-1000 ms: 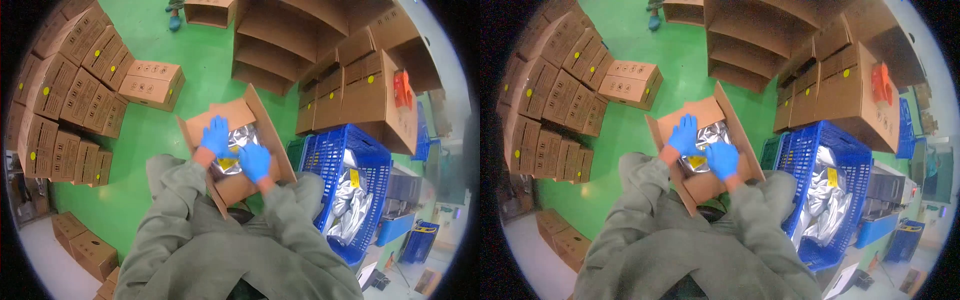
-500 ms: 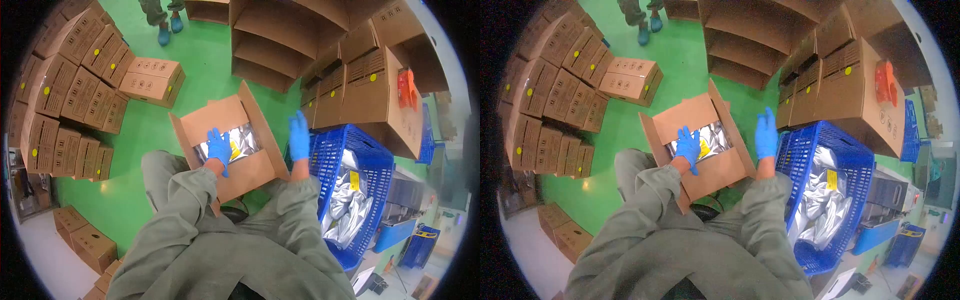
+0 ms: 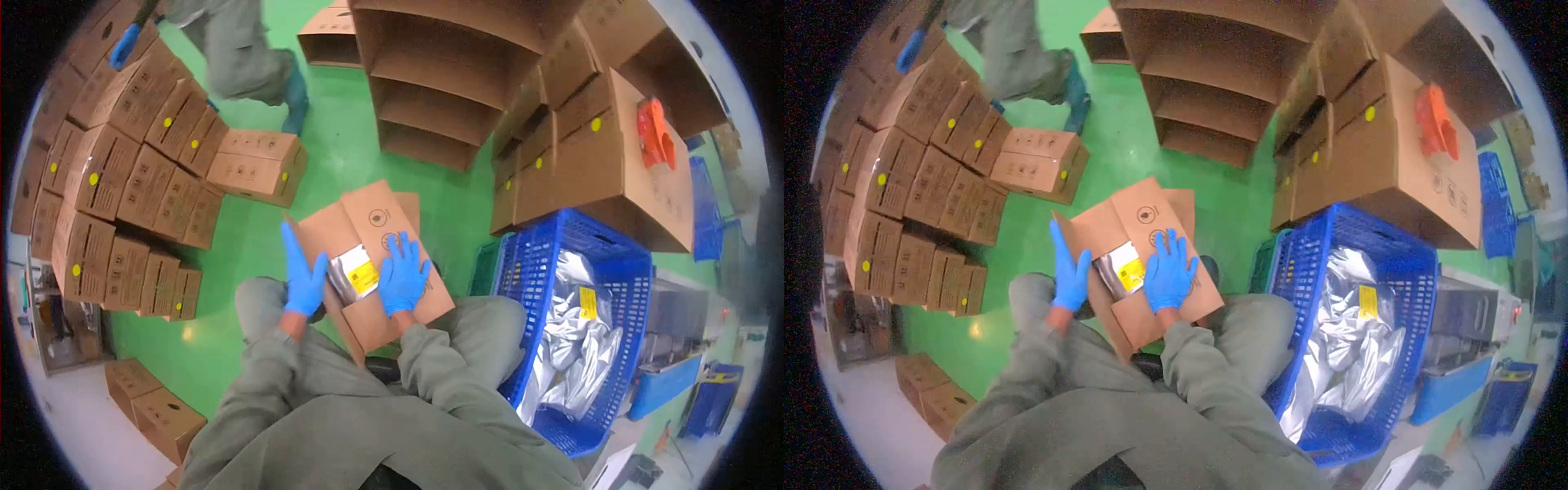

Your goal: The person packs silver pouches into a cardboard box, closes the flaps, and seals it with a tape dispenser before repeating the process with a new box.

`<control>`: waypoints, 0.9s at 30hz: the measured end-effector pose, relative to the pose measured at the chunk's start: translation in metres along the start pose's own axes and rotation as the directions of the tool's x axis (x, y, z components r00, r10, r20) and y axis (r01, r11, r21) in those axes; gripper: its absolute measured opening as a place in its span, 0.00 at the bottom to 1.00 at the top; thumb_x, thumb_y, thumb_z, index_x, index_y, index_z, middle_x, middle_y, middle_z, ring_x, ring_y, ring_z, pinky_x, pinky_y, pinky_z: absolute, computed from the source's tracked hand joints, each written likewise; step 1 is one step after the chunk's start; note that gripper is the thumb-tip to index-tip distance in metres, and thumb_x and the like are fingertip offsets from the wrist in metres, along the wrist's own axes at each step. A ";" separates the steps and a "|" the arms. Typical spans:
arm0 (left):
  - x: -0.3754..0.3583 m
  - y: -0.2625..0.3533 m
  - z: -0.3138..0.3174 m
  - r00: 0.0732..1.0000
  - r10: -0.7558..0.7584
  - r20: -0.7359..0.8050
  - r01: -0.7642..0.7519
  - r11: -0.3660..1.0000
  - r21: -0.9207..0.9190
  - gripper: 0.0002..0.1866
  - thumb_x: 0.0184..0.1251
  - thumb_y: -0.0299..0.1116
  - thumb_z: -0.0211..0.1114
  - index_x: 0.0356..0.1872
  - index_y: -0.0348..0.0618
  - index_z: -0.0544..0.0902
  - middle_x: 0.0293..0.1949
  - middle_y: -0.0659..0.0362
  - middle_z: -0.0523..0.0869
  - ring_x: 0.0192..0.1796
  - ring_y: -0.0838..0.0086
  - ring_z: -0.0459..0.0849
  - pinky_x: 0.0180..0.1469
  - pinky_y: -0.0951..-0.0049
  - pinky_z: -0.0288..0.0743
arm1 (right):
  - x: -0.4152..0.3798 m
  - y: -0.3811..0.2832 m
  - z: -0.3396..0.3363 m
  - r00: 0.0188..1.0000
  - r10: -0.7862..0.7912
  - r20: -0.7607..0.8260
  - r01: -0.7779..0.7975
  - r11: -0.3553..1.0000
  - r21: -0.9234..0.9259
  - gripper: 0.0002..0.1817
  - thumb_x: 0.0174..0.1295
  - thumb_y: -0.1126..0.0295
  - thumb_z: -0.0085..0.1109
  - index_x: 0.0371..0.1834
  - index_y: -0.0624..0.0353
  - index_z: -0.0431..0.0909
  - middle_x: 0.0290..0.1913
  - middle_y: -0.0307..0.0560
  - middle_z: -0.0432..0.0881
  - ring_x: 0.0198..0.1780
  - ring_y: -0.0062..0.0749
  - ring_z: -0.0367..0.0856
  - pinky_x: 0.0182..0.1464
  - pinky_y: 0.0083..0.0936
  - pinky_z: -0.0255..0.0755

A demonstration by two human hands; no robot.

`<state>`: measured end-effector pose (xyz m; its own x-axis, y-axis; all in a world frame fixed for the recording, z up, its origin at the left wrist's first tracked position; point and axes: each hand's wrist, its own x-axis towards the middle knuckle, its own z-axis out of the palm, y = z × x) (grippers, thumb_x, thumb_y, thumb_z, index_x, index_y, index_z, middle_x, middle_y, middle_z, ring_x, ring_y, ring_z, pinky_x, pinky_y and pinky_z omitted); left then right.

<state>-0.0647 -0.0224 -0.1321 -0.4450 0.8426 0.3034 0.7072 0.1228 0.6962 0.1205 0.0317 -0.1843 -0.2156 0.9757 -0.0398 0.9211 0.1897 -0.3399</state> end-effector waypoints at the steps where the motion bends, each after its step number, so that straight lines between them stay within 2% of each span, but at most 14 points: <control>1: 0.004 -0.002 0.027 0.996 -0.009 -0.090 0.001 0.996 -0.087 0.44 0.65 0.50 0.59 0.73 0.30 0.54 0.75 0.41 0.54 0.78 0.52 0.49 0.76 0.53 0.45 | -0.001 0.010 0.009 0.998 -0.032 -0.049 0.039 0.987 0.156 0.31 0.69 0.58 0.45 0.77 0.44 0.56 0.77 0.39 0.56 0.77 0.42 0.53 0.73 0.55 0.45; 2: 0.015 0.005 0.052 0.996 0.023 -0.081 -0.033 0.992 -0.120 0.44 0.65 0.50 0.59 0.73 0.30 0.54 0.75 0.41 0.54 0.78 0.52 0.49 0.76 0.53 0.45 | 0.006 0.020 0.017 0.991 -0.052 -0.127 0.088 0.950 0.300 0.31 0.70 0.57 0.45 0.76 0.46 0.56 0.78 0.39 0.56 0.77 0.41 0.53 0.74 0.51 0.45; 4: 0.022 0.030 0.099 0.963 -0.078 0.259 -0.052 0.887 0.459 0.42 0.68 0.49 0.55 0.74 0.30 0.52 0.76 0.41 0.49 0.79 0.53 0.44 0.76 0.48 0.41 | 0.003 0.036 0.039 0.997 -0.030 -0.066 0.054 0.916 0.398 0.31 0.70 0.57 0.45 0.76 0.50 0.58 0.77 0.42 0.57 0.77 0.40 0.54 0.75 0.47 0.46; 6: 0.025 0.022 0.109 0.929 -0.127 0.348 -0.038 0.902 0.431 0.42 0.69 0.48 0.53 0.74 0.28 0.50 0.77 0.41 0.47 0.79 0.52 0.45 0.77 0.49 0.38 | 0.041 0.058 0.014 0.998 -0.042 -0.051 0.061 0.872 0.485 0.31 0.70 0.57 0.45 0.75 0.54 0.59 0.76 0.46 0.59 0.77 0.40 0.55 0.75 0.42 0.48; 8: 0.018 0.007 0.108 0.929 -0.040 0.367 -0.130 0.895 0.426 0.42 0.69 0.48 0.53 0.73 0.26 0.51 0.76 0.40 0.47 0.79 0.51 0.45 0.77 0.50 0.38 | 0.051 0.059 -0.053 0.990 0.106 0.097 -0.141 0.580 0.802 0.29 0.68 0.64 0.48 0.72 0.61 0.63 0.73 0.54 0.64 0.74 0.43 0.60 0.74 0.37 0.52; 11: 0.033 -0.005 0.089 0.897 0.106 0.430 -0.280 0.887 0.366 0.41 0.69 0.47 0.53 0.72 0.25 0.51 0.76 0.39 0.48 0.79 0.50 0.44 0.77 0.53 0.38 | 0.087 0.067 -0.242 0.723 0.096 -0.684 0.330 0.822 0.465 0.28 0.63 0.76 0.51 0.68 0.68 0.65 0.69 0.60 0.68 0.72 0.48 0.64 0.73 0.34 0.56; 14: 0.034 -0.002 0.086 0.849 0.120 0.515 -0.338 0.872 0.354 0.41 0.69 0.47 0.53 0.72 0.25 0.52 0.76 0.39 0.49 0.79 0.50 0.44 0.78 0.55 0.39 | 0.137 0.127 -0.365 0.369 -0.139 -0.919 -0.043 0.985 -0.167 0.41 0.66 0.67 0.53 0.76 0.69 0.42 0.73 0.72 0.56 0.74 0.61 0.56 0.73 0.42 0.55; 15: 0.036 0.001 0.089 0.844 0.086 0.530 -0.331 0.861 0.387 0.41 0.69 0.47 0.53 0.73 0.26 0.52 0.76 0.40 0.49 0.79 0.51 0.45 0.78 0.56 0.39 | 0.163 0.154 -0.388 0.389 -0.092 -0.917 -0.191 0.965 -0.177 0.46 0.66 0.61 0.55 0.77 0.65 0.34 0.71 0.74 0.58 0.71 0.66 0.60 0.70 0.45 0.59; 17: 0.041 0.001 0.093 0.850 0.093 0.518 -0.321 0.872 0.369 0.41 0.69 0.47 0.52 0.72 0.26 0.52 0.76 0.40 0.49 0.79 0.51 0.45 0.78 0.56 0.40 | 0.185 0.169 -0.431 0.678 0.186 -0.711 -0.364 0.925 -0.105 0.53 0.62 0.54 0.61 0.78 0.60 0.33 0.68 0.75 0.63 0.65 0.69 0.68 0.65 0.48 0.66; 19: 0.041 -0.004 0.094 0.849 0.108 0.517 -0.322 0.882 0.344 0.40 0.69 0.47 0.52 0.72 0.27 0.53 0.76 0.40 0.50 0.79 0.52 0.46 0.78 0.56 0.41 | 0.219 0.210 -0.442 0.883 0.125 -0.453 -0.314 0.874 -0.370 0.56 0.57 0.50 0.65 0.78 0.54 0.33 0.62 0.74 0.71 0.56 0.69 0.76 0.57 0.50 0.72; 21: 0.048 -0.009 0.095 0.852 0.113 0.510 -0.315 0.891 0.328 0.39 0.69 0.48 0.52 0.72 0.27 0.54 0.75 0.40 0.51 0.78 0.52 0.47 0.77 0.56 0.43 | 0.263 0.273 -0.438 0.879 0.082 -0.470 -0.270 0.899 -0.346 0.56 0.55 0.50 0.66 0.78 0.51 0.35 0.53 0.70 0.79 0.49 0.64 0.81 0.52 0.48 0.75; 23: 0.051 -0.012 0.094 0.849 0.135 0.511 -0.337 0.883 0.328 0.38 0.70 0.47 0.52 0.72 0.28 0.56 0.75 0.40 0.53 0.78 0.52 0.49 0.77 0.56 0.43 | 0.222 0.180 -0.444 0.881 0.121 -0.457 -0.173 0.982 -0.073 0.50 0.60 0.61 0.63 0.78 0.56 0.39 0.39 0.62 0.84 0.39 0.47 0.86 0.40 0.35 0.79; 25: 0.054 -0.014 0.093 0.849 0.179 0.497 -0.370 0.873 0.317 0.37 0.70 0.47 0.51 0.72 0.29 0.56 0.74 0.39 0.54 0.78 0.52 0.50 0.77 0.55 0.44 | 0.169 0.117 -0.417 0.799 -0.024 -0.601 0.301 0.881 0.365 0.35 0.56 0.69 0.62 0.68 0.60 0.63 0.42 0.45 0.83 0.37 0.24 0.79 0.35 0.22 0.74; 27: 0.050 -0.016 0.094 0.851 0.159 0.500 -0.349 0.883 0.314 0.37 0.70 0.46 0.51 0.72 0.30 0.57 0.74 0.39 0.55 0.77 0.52 0.50 0.77 0.55 0.44 | 0.087 0.023 -0.368 0.717 0.010 -0.697 0.372 0.840 0.394 0.39 0.53 0.71 0.63 0.72 0.59 0.61 0.47 0.46 0.81 0.36 0.23 0.77 0.37 0.19 0.73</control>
<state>-0.0469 0.0666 -0.1895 0.0082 0.9990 0.0441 0.9523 -0.0213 0.3045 0.2426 0.1611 0.1499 0.0809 0.7778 0.6232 0.5663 0.4787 -0.6710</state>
